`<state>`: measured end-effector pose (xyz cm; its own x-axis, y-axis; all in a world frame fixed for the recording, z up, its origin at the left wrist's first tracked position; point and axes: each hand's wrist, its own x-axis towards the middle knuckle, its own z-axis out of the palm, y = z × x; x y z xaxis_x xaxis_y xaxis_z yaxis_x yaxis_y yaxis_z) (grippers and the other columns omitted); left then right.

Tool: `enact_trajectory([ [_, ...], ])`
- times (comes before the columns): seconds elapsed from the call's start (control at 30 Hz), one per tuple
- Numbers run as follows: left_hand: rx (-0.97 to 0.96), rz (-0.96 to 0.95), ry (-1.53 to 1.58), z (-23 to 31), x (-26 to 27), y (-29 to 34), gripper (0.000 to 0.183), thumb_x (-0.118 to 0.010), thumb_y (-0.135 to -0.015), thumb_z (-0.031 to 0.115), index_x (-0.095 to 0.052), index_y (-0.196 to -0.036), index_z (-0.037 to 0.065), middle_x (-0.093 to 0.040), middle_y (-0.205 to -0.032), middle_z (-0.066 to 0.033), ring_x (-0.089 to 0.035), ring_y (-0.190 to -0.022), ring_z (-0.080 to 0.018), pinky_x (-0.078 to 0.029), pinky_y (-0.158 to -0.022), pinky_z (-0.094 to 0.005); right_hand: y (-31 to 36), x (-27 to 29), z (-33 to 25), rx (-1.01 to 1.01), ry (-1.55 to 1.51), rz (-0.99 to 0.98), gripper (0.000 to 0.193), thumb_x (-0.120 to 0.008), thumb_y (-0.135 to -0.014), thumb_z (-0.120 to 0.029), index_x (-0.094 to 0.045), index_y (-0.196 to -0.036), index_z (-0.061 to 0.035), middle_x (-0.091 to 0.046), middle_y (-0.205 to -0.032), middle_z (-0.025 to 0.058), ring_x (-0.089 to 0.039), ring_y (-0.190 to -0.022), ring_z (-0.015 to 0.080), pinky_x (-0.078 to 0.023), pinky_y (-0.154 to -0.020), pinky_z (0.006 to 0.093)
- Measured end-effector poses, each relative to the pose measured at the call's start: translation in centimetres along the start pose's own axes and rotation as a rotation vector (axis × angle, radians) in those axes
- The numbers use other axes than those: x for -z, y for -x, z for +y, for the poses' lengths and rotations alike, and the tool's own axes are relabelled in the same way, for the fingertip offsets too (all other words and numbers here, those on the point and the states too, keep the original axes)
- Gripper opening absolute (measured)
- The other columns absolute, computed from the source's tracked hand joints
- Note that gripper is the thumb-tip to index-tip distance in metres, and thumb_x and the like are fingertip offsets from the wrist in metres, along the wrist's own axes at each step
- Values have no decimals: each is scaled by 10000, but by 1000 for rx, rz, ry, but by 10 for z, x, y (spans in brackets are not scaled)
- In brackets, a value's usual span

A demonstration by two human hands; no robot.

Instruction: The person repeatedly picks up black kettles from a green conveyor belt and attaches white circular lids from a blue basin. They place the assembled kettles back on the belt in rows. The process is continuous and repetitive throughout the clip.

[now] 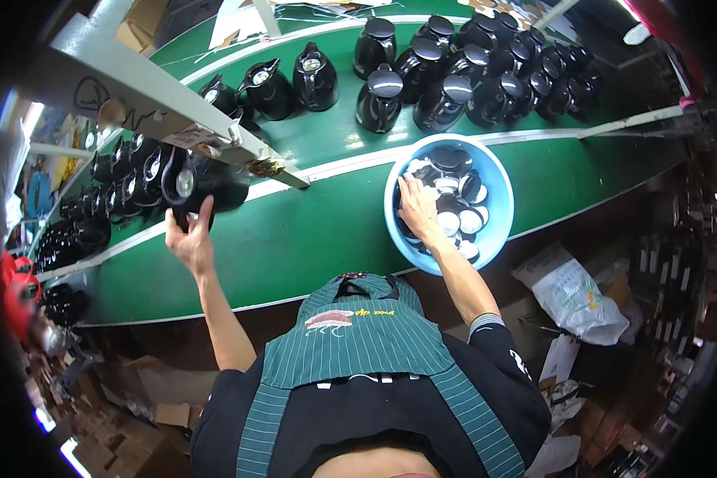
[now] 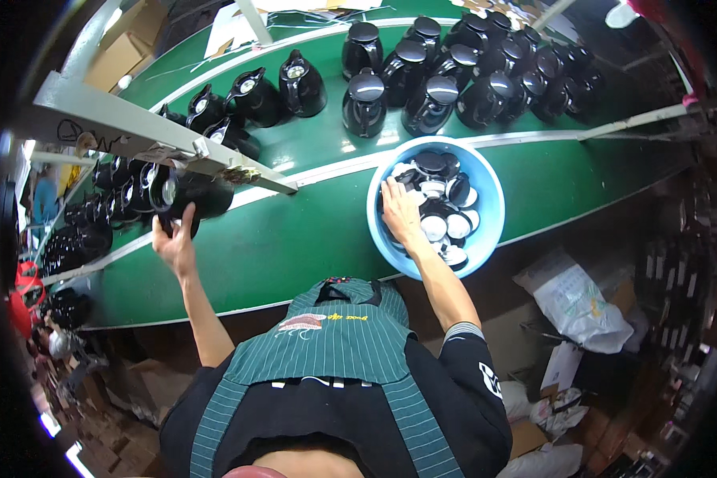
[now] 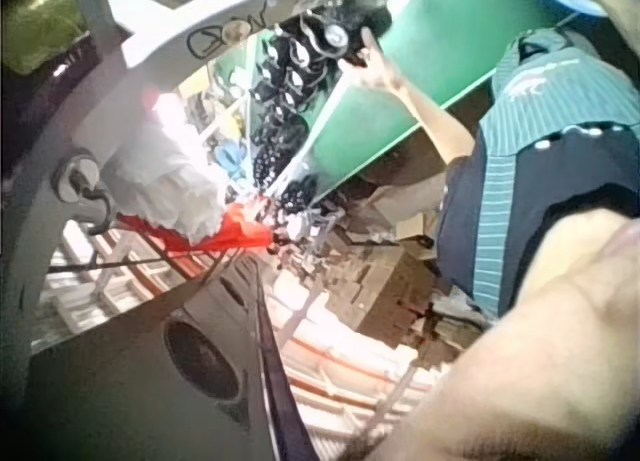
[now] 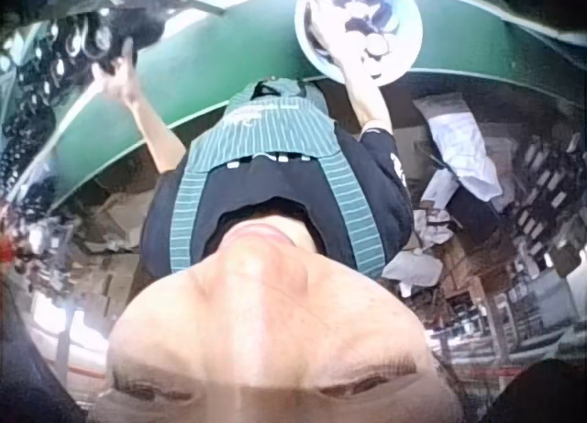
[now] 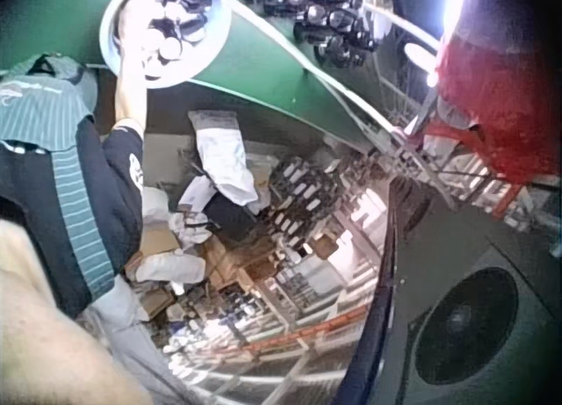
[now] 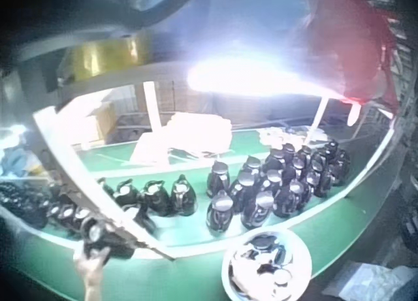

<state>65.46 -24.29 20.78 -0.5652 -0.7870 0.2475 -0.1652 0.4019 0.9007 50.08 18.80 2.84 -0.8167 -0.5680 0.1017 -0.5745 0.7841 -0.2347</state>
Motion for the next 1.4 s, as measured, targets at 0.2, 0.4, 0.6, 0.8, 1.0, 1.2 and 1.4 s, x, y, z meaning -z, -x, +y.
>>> enact_trajectory([
  [0.2,94,-392,-353,8,35,92,350,-901,-755,45,-689,-1028,-12,-714,-877,-31,-621,-797,-49,-562,-680,-254,-9,13,-8,-38,-94,-81,859,-924,-620,-187,-529,-1363,-15,-586,-1312,148,-552,-1212,351,-515,-976,472],
  [0.4,57,-695,-213,21,-30,131,407,-920,-751,114,-665,-1050,9,-738,-820,-129,-729,-723,-182,-572,-628,-323,-3,63,-27,-251,-562,267,538,-890,-751,-265,-586,-1139,-50,-594,-1179,159,-621,-1077,351,-535,-893,441],
  [0.6,-257,-849,-346,43,-72,127,402,-880,-762,179,-592,-1019,68,-723,-799,-168,-728,-778,-389,-552,-651,-462,0,119,-128,46,-902,154,542,-902,-770,-208,-565,-1168,-64,-589,-1412,170,-561,-1271,342,-440,-1111,414],
  [0.8,-463,-1013,-508,44,-74,115,356,-844,-753,158,-574,-967,67,-703,-762,-162,-715,-749,-391,-545,-659,-489,17,134,-134,8,-704,-73,950,-887,-750,-108,-434,-1585,-91,-543,-1484,185,-572,-1313,377,-476,-1122,437],
  [1.0,-605,-1178,-534,40,-76,98,348,-811,-742,147,-582,-994,76,-697,-778,-158,-716,-790,-382,-540,-665,-500,23,127,-127,300,-501,-121,924,-887,-706,-60,-483,-1537,-80,-532,-1505,198,-582,-1318,390,-513,-1088,440],
  [1.2,-746,-1181,-553,40,-86,106,205,-697,-817,102,-596,-979,28,-703,-715,-180,-727,-683,-385,-563,-597,-488,11,118,-129,-781,-1121,-666,837,-564,-990,-691,-708,-988,134,-738,-721,157,-751,-618,218,-615,-583,313],
  [1.4,-729,-1146,-559,37,-91,118,221,-691,-835,86,-584,-1017,21,-715,-725,-171,-744,-695,-356,-576,-604,-462,23,95,-109,-1020,-1411,-715,993,-388,-932,-876,-648,-950,82,-748,-824,241,-760,-658,256,-635,-591,324],
])
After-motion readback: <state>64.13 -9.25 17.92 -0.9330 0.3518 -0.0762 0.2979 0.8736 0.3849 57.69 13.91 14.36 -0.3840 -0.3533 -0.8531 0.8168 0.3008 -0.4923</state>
